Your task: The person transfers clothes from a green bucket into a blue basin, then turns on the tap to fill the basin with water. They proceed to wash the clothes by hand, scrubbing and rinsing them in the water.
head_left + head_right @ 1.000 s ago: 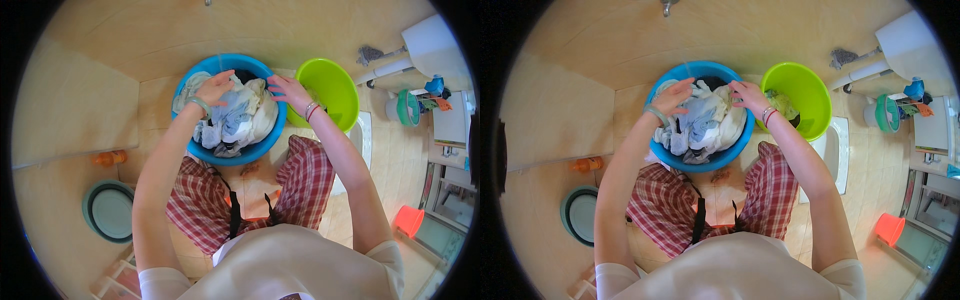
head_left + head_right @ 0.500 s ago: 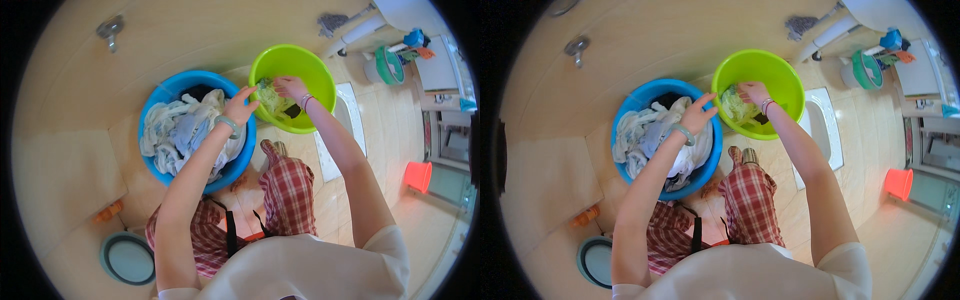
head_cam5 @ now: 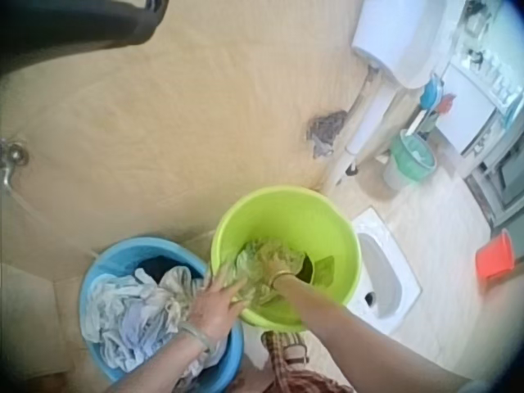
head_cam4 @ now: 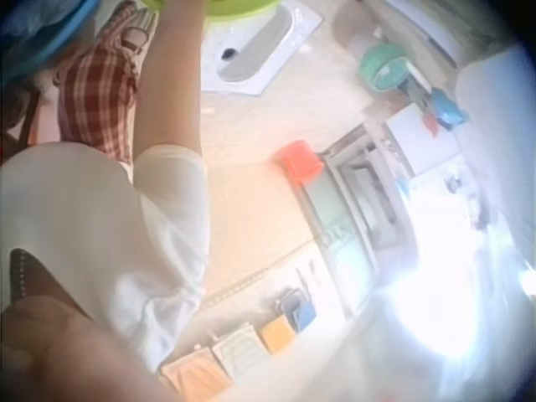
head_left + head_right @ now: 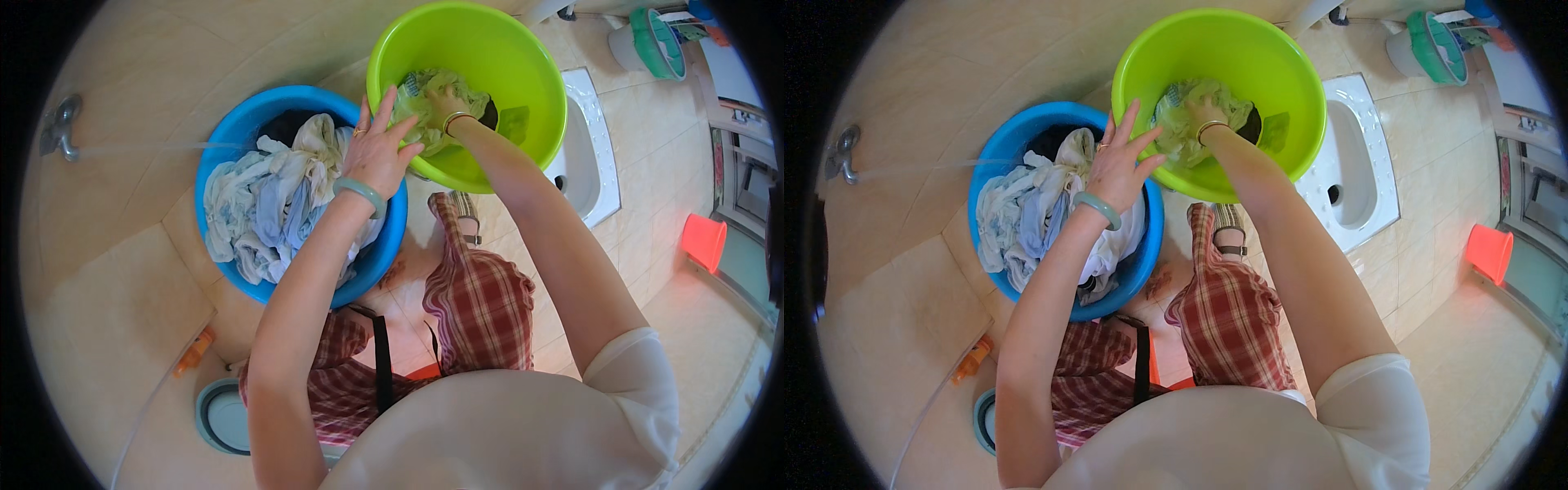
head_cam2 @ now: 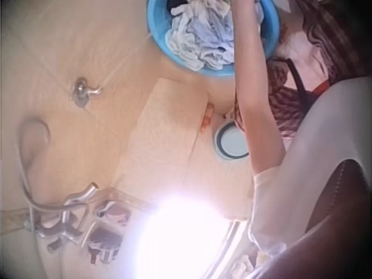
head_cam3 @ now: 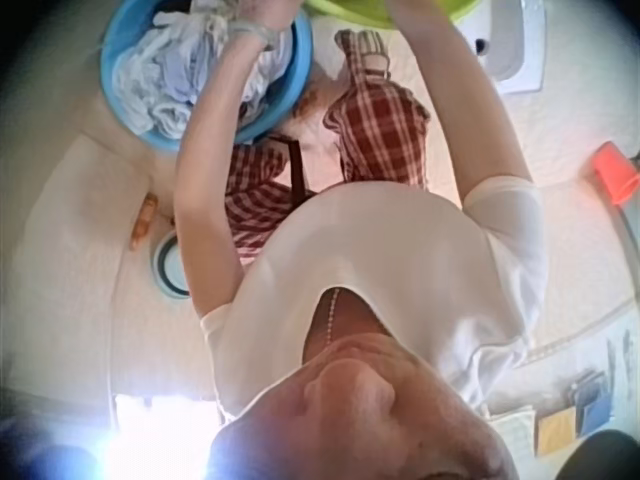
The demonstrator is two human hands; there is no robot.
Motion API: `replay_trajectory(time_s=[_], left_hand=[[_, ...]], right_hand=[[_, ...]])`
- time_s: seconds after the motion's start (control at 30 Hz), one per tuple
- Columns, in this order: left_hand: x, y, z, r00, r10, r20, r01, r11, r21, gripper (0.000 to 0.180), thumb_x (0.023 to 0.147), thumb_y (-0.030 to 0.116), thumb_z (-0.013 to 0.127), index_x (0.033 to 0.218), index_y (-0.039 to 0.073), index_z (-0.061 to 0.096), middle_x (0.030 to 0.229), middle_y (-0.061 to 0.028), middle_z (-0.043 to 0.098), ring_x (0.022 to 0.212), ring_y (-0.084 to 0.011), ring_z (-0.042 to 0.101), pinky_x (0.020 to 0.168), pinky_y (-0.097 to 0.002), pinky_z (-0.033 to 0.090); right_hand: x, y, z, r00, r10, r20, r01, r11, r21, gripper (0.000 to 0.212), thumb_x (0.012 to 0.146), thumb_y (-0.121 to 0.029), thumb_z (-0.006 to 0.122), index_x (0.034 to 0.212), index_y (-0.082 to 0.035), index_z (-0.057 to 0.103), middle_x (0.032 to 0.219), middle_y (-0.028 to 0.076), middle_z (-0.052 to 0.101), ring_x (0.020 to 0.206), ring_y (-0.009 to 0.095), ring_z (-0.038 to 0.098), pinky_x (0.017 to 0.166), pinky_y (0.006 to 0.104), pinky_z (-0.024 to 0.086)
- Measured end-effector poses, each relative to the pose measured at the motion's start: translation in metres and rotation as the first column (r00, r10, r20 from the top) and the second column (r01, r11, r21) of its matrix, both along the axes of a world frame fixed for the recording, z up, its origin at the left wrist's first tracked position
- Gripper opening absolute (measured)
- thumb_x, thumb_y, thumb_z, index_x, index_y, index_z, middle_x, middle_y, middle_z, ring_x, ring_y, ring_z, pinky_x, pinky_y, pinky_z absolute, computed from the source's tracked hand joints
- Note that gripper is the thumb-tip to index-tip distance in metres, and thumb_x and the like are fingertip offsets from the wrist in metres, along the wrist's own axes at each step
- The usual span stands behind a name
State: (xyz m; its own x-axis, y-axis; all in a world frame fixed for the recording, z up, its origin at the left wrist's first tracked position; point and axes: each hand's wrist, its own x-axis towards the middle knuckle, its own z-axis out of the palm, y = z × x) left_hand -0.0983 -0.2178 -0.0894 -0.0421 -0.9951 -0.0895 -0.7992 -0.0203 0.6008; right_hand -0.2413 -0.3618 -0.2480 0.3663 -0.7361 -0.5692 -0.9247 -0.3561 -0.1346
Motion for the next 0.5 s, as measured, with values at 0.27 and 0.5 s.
replay_trajectory(time_s=[0.27,0.5], left_hand=[[-0.006,-0.010,-0.017,1.000,-0.010,0.015,0.009,1.000,0.019,0.038,0.083,0.023,0.060,0.120,0.017,0.057,0.147,-0.0051,0.024,0.132,-0.0436,0.020,0.106,-0.0471,0.025],[-0.020,-0.010,0.001,0.985,0.137,0.104,-0.149,0.983,0.112,0.069,0.077,0.021,0.067,0.137,0.023,0.035,0.145,-0.0069,0.028,0.133,-0.0398,0.021,0.105,-0.0468,0.026]], right_hand=[[-0.030,-0.023,0.022,0.848,-0.354,0.395,0.350,0.933,0.084,0.032,0.073,-0.020,0.063,0.100,-0.003,0.062,0.090,0.017,0.064,0.087,0.027,0.063,0.069,0.0392,0.053],[-0.092,-0.020,0.175,0.107,-0.704,0.702,0.370,0.683,0.630,0.050,0.072,-0.011,0.060,0.119,0.004,0.047,0.092,0.009,0.062,0.075,0.018,0.062,0.064,0.0309,0.052]])
